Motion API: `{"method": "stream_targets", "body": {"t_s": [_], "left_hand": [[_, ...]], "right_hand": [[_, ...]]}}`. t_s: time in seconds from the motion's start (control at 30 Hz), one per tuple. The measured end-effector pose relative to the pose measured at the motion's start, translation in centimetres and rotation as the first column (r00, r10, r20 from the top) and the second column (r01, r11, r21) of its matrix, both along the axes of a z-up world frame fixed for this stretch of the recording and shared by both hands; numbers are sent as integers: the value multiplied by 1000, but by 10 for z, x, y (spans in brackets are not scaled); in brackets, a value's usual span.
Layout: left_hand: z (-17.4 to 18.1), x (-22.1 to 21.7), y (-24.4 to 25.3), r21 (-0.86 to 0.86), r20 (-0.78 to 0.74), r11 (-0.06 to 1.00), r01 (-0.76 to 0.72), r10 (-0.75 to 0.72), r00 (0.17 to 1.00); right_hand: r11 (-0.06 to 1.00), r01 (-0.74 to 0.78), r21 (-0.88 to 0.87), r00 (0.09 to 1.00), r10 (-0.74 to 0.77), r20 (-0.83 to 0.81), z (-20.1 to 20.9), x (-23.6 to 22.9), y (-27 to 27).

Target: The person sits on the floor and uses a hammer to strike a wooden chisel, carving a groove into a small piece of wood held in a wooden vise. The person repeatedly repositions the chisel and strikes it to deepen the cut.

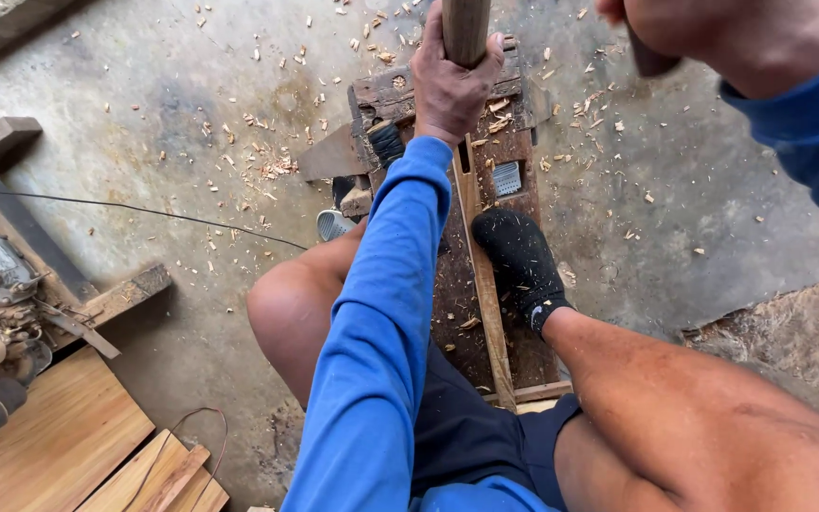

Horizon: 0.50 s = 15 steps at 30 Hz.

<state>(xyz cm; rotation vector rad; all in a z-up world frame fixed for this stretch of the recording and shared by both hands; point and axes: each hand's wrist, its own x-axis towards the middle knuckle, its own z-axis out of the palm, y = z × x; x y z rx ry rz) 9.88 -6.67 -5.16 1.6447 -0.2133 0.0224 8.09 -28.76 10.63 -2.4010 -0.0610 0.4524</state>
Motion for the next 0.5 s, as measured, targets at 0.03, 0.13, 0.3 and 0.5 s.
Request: {"method": "stream_targets", "body": {"t_s": [0.03, 0.13, 0.3, 0.5], "left_hand": [[3, 0, -1, -7, 32, 1000, -19, 19, 999], [4, -1, -3, 10, 25, 1000, -23, 23, 999], [-10, 2, -4, 38, -143, 999, -32, 37, 989], [-2, -1, -5, -38, -183, 999, -3, -4, 983]], "right_hand": [[988, -75, 137, 992, 60, 110, -26, 2, -8], [960, -171, 223, 972, 127, 198, -36, 15, 7], [940, -98, -328, 950, -10, -313, -4, 35, 16], [901, -333, 279, 917, 241, 319, -42, 19, -25]]}}
